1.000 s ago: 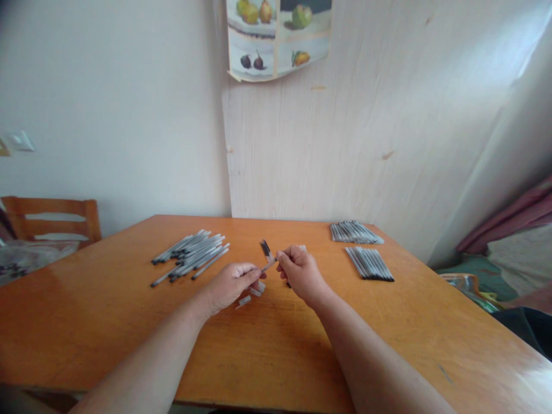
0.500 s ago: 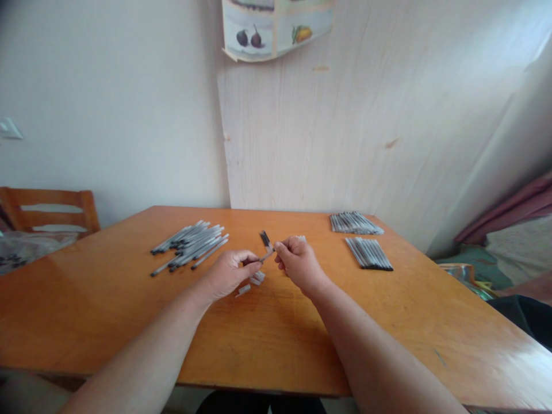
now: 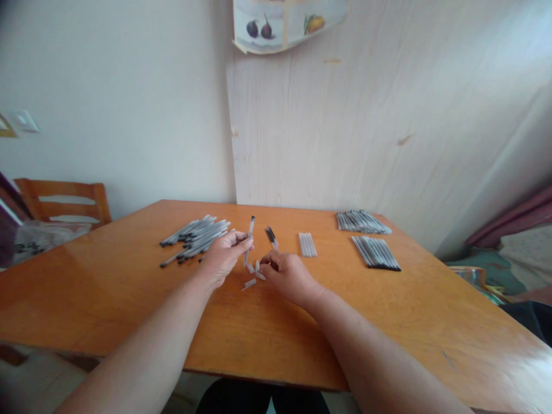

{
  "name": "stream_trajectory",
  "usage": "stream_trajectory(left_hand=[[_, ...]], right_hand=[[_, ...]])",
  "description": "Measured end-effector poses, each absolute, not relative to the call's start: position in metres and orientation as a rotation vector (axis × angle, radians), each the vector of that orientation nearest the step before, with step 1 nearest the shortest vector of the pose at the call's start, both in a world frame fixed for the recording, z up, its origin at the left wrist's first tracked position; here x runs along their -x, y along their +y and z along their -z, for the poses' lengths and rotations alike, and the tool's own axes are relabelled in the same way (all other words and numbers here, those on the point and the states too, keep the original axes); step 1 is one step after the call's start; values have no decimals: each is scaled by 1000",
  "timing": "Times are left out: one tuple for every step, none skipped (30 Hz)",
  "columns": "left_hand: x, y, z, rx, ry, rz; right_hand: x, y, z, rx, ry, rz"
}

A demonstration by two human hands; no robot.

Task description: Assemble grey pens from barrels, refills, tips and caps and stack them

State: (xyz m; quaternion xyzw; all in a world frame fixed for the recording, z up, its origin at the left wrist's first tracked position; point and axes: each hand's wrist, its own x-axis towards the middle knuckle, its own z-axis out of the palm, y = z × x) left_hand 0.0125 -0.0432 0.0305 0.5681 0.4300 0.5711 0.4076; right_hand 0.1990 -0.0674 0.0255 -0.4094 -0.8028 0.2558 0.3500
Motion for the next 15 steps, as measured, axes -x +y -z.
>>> stream_trajectory(left_hand=[[-12, -43, -31, -1394, 1068, -1463], [-11, -42, -31, -1360, 1056, -1483], [-11, -42, -31, -1330, 1048, -1498], [-10, -41, -32, -1303, 1045, -1510], [-10, -41, -32, -1279, 1045, -1518], [-10, -41, -33, -1261, 1046, -1525], [-9, -42, -33, -1247, 1050, -1531], [-9, -42, -34, -1237, 1058, -1536], [-9, -43, -35, -1230, 1071, -1539], [-9, -44, -36, -1226, 1084, -1541], [-10, -44, -37, -1223, 1095, -1541], [-10, -45, -37, -1220, 1104, -1539], [-10, -45, -38, -1216, 1110, -1536], [-10, -46, -38, -1211, 1111, -1535], [-10, -46, -38, -1205, 1109, -1537]], right_hand=[[-196, -71, -25, 1037, -2165, -619], [-194, -75, -25, 1021, -2241, -579], [-192, -78, -25, 1017, -2305, -546], [-190, -81, -26, 1019, -2362, -517], [-189, -83, -26, 1028, -2410, -492], [-188, -85, -26, 1039, -2450, -468], [-187, -86, -25, 1050, -2479, -441], [-186, -86, -25, 1058, -2503, -415], [-186, -86, -24, 1068, -2515, -393], [-186, -86, -23, 1082, -2519, -376], [-185, -86, -22, 1097, -2519, -365], [-185, -86, -22, 1110, -2517, -361], [-185, -86, -21, 1117, -2515, -360], [-184, -86, -21, 1119, -2509, -363], [-184, -86, -22, 1115, -2495, -369]])
